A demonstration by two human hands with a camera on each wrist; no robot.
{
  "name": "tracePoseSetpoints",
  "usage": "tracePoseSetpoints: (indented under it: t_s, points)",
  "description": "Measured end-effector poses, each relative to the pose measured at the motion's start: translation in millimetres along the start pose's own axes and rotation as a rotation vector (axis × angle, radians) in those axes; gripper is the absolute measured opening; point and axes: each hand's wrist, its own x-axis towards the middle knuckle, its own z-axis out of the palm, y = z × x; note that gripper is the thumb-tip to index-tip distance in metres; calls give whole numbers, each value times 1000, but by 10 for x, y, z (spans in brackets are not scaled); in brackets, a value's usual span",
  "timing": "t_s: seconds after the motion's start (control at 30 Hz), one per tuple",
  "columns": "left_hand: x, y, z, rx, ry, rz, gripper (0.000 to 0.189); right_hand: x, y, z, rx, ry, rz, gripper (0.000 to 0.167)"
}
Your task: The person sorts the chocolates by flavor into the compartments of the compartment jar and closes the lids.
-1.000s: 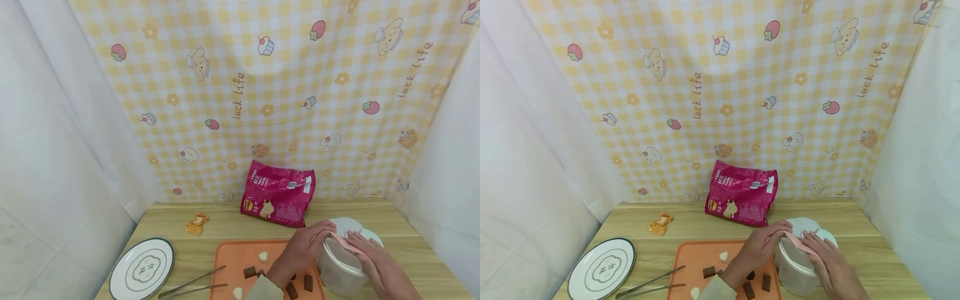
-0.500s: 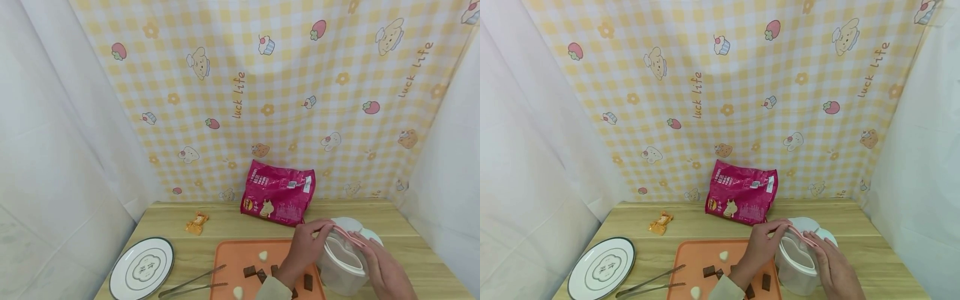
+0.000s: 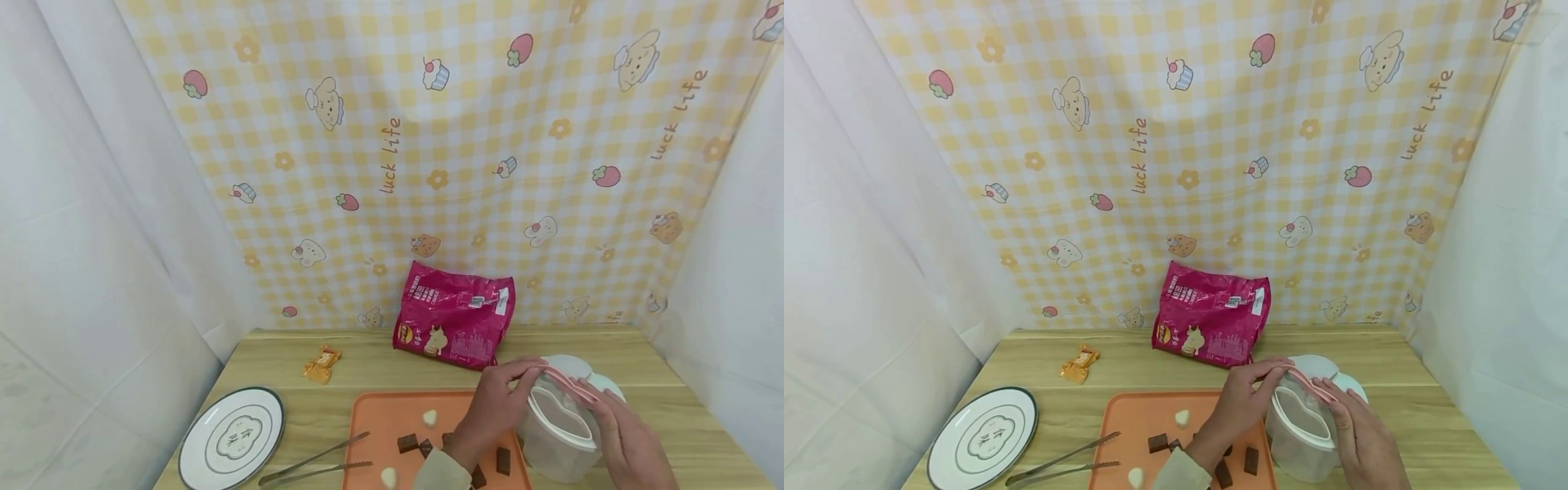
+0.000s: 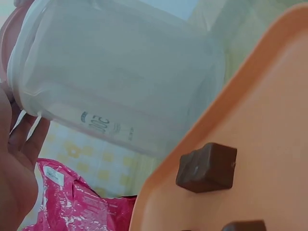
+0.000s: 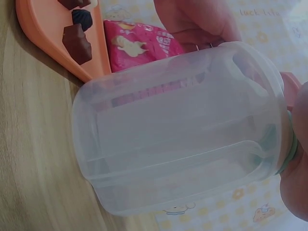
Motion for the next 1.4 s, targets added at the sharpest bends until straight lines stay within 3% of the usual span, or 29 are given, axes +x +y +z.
tracePoseSetpoints:
  t_s: [0.2, 0.4, 0.53, 0.77, 0.97, 1.17, 1.4]
  points:
    - [-26, 7, -91, 17, -107, 2, 34, -6, -5, 8, 19, 17, 8, 31]
    - [-85, 4, -196, 68, -150, 27, 39, 5, -3, 13, 32, 26, -32, 30]
    - [-154, 15, -315, 139, -144, 79, 37, 15, 3, 16, 46, 39, -52, 31]
    - [-351, 54, -651, 334, -94, 204, 28, 38, -24, 2, 65, 18, -35, 33]
    - [-587, 59, -957, 321, -66, 156, 21, 25, -47, -8, 72, 7, -26, 33]
    - [-910, 15, -1234, 466, -29, 138, 18, 4, -51, -23, 64, 18, -20, 35]
    - [-1303, -3, -1535, 603, -43, 73, 23, 20, -78, -19, 81, 4, 2, 34]
